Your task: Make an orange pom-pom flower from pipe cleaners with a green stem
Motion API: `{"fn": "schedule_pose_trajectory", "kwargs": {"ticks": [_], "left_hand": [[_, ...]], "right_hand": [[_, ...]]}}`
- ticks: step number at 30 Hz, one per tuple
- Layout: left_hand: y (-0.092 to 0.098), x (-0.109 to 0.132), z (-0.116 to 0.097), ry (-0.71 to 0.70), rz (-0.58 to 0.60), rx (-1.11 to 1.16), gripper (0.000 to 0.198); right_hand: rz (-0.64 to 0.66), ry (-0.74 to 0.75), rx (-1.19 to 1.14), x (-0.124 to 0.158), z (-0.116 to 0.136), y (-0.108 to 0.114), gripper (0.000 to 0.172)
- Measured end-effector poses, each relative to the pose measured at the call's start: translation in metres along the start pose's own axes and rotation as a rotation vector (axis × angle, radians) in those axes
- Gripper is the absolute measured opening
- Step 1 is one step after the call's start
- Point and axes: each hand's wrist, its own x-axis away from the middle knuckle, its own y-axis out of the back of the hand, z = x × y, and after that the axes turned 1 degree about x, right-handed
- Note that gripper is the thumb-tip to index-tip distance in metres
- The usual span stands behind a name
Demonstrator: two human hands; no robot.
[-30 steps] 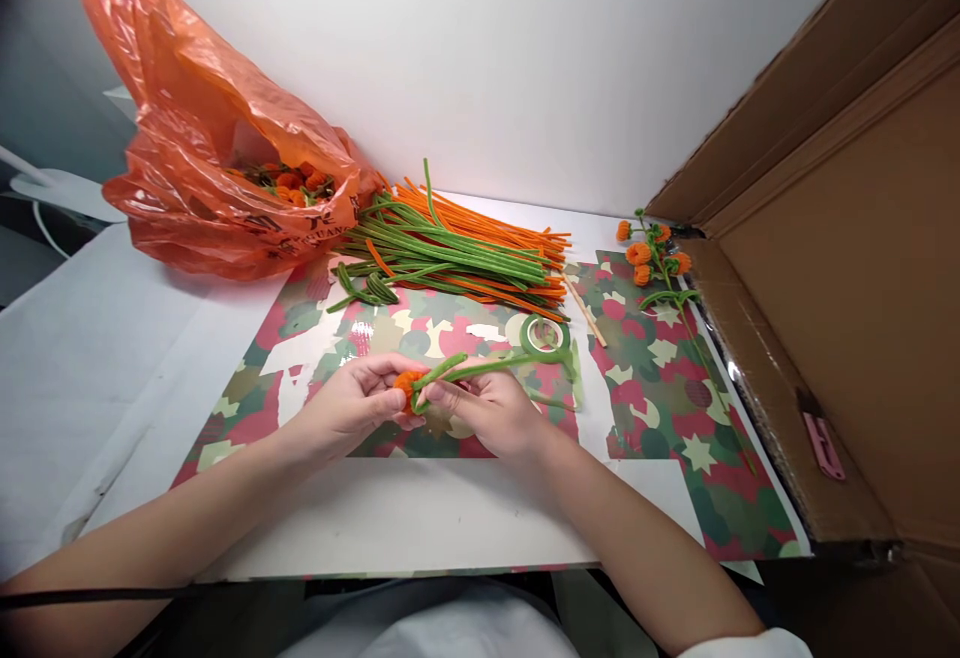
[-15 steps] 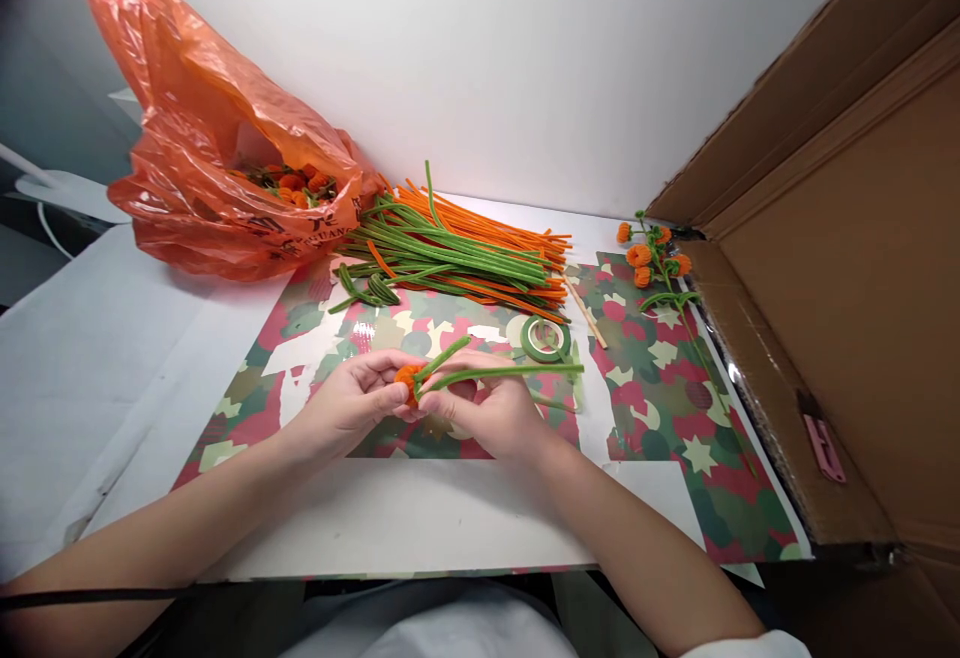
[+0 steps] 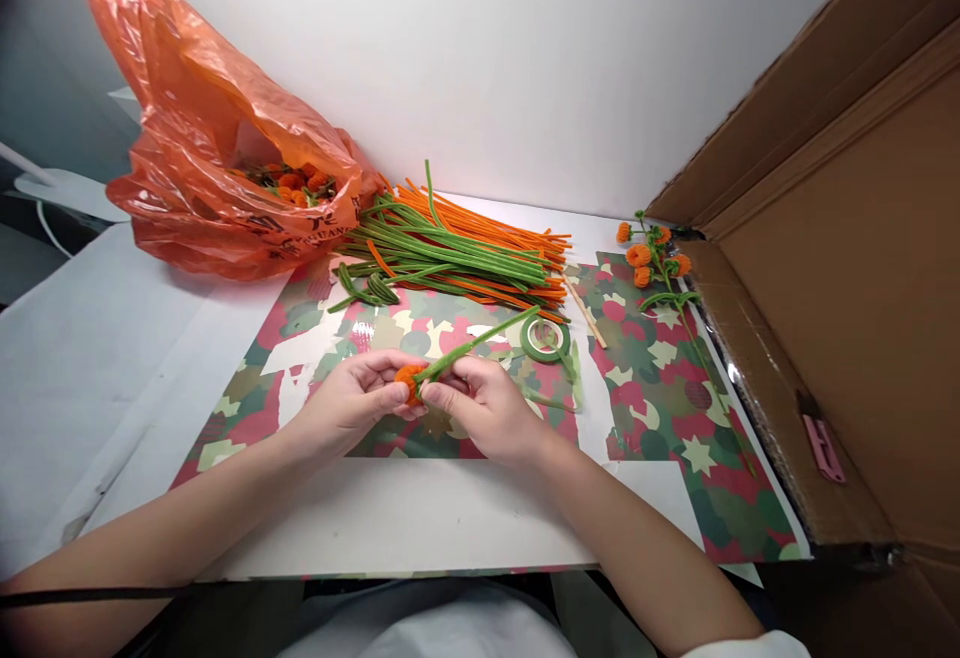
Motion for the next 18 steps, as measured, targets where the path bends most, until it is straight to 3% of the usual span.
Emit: {"fn": "schedule_pose_trajectory", "kwargs": {"ticks": [4, 8, 11, 18], "left_hand": [[0.0, 0.0, -0.001, 0.023, -0.002, -0.013, 0.033], [-0.002, 0.0, -0.001, -0.032, -0.049, -0.029, 0.032], [-0.003, 0.0, -0.001, -0.074, -0.083, -0.042, 0.03], [-0.007, 0.001, -0.003, -0.106, -0.136, -0.122, 0.029]], "right_hand": [[-0.023, 0.071, 0.192, 0.0, 0.002, 0.002, 0.027], [-0.269, 0.2, 0.281, 0.002, -0.003, -0.003, 0.012], [-0.437, 0.227, 0.218, 0.004, -0.009, -0.009, 0.022], [-0.505, 0.247, 0.271, 0.003, -0.009, -0.015, 0.007]]}}
